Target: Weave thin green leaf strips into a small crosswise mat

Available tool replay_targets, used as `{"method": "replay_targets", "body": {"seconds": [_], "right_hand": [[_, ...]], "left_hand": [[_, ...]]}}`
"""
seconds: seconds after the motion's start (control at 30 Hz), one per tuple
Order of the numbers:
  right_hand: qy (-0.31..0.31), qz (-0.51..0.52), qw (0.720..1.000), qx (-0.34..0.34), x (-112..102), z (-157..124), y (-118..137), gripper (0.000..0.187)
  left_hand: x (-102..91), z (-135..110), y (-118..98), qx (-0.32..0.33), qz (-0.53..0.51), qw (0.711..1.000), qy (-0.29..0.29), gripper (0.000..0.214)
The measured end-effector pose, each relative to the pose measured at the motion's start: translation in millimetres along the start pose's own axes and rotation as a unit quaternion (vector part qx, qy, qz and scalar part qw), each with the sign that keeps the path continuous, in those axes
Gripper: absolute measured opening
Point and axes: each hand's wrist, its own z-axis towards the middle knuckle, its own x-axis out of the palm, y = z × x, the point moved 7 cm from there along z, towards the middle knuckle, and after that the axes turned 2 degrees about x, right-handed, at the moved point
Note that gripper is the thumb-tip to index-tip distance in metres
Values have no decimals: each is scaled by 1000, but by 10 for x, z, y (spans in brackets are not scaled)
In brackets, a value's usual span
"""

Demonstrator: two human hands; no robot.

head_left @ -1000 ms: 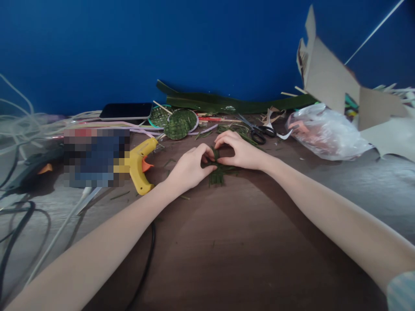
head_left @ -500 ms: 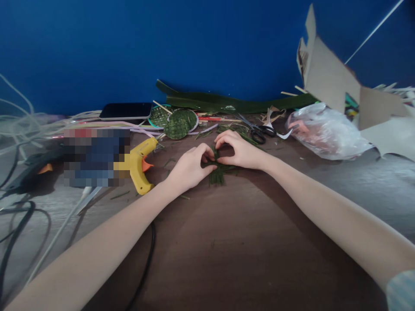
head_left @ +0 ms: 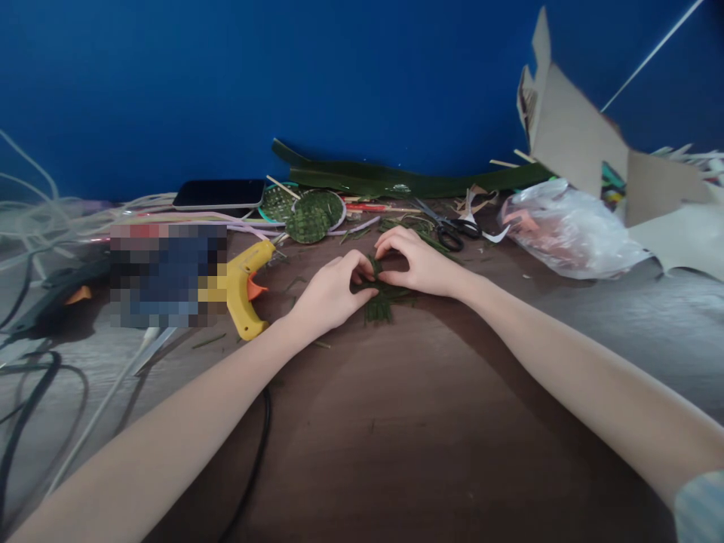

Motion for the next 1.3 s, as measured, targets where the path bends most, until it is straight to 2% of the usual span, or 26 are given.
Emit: {"method": "replay_targets", "body": {"seconds": [1.3], "right_hand": [[4, 4, 1000, -4, 27, -12, 39, 10]], "left_hand": [[-11, 4, -26, 1, 3, 1000, 0, 20]]}}
